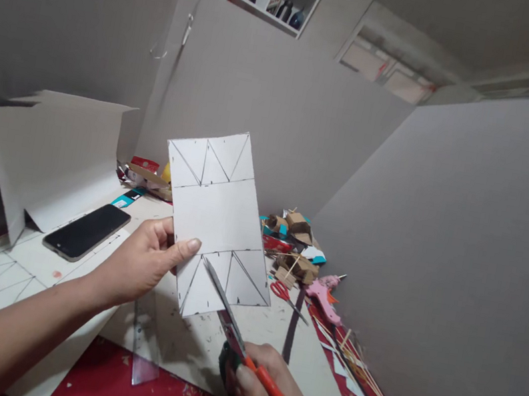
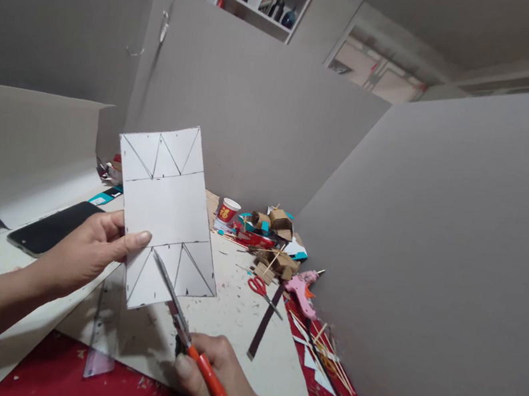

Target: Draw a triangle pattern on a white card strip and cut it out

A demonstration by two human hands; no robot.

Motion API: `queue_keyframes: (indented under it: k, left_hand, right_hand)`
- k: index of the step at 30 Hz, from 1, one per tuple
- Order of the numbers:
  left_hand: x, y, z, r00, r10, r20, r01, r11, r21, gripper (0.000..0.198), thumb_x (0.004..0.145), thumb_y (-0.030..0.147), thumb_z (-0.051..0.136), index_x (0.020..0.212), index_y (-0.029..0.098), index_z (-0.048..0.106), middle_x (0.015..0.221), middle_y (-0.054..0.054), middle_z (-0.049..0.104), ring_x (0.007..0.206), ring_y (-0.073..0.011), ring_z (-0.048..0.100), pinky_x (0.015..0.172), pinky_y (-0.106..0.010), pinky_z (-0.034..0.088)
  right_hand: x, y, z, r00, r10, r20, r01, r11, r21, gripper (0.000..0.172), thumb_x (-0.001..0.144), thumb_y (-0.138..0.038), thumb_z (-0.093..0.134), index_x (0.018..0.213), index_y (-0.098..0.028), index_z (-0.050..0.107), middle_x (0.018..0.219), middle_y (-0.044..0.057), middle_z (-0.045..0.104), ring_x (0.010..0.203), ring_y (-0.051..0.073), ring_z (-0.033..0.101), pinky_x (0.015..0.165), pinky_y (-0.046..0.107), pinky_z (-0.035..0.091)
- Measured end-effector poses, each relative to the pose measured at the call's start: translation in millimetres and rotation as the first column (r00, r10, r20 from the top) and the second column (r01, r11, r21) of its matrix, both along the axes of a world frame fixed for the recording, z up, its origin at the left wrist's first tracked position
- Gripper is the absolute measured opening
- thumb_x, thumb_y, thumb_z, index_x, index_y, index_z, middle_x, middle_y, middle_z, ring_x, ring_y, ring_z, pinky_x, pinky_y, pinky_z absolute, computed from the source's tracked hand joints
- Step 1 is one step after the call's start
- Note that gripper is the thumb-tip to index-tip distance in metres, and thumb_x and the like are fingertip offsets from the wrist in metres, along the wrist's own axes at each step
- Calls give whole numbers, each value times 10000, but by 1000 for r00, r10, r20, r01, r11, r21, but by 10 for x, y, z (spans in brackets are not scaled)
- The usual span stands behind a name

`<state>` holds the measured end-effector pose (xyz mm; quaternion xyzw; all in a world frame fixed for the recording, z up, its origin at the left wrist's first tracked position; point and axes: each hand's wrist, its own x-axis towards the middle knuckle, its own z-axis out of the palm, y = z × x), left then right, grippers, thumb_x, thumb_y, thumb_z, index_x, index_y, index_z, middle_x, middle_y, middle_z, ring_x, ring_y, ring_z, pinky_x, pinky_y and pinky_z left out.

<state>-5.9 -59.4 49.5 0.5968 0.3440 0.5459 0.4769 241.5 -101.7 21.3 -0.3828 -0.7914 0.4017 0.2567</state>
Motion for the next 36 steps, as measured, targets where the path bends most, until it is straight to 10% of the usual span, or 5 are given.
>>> queue_keyframes:
  k: [36]
  left_hand:
    - [33, -19, -22, 998, -59, 37, 59, 998, 21, 311, 853, 469, 676, 879, 160, 654, 755, -5, 644, 650, -128, 519, 615, -256, 411]
  right_hand:
    - [87, 89, -328, 986, 142, -82, -150, 984, -97, 564, 972, -673, 348, 626, -229, 350, 502, -42, 347, 485, 109, 285, 460, 264, 236]
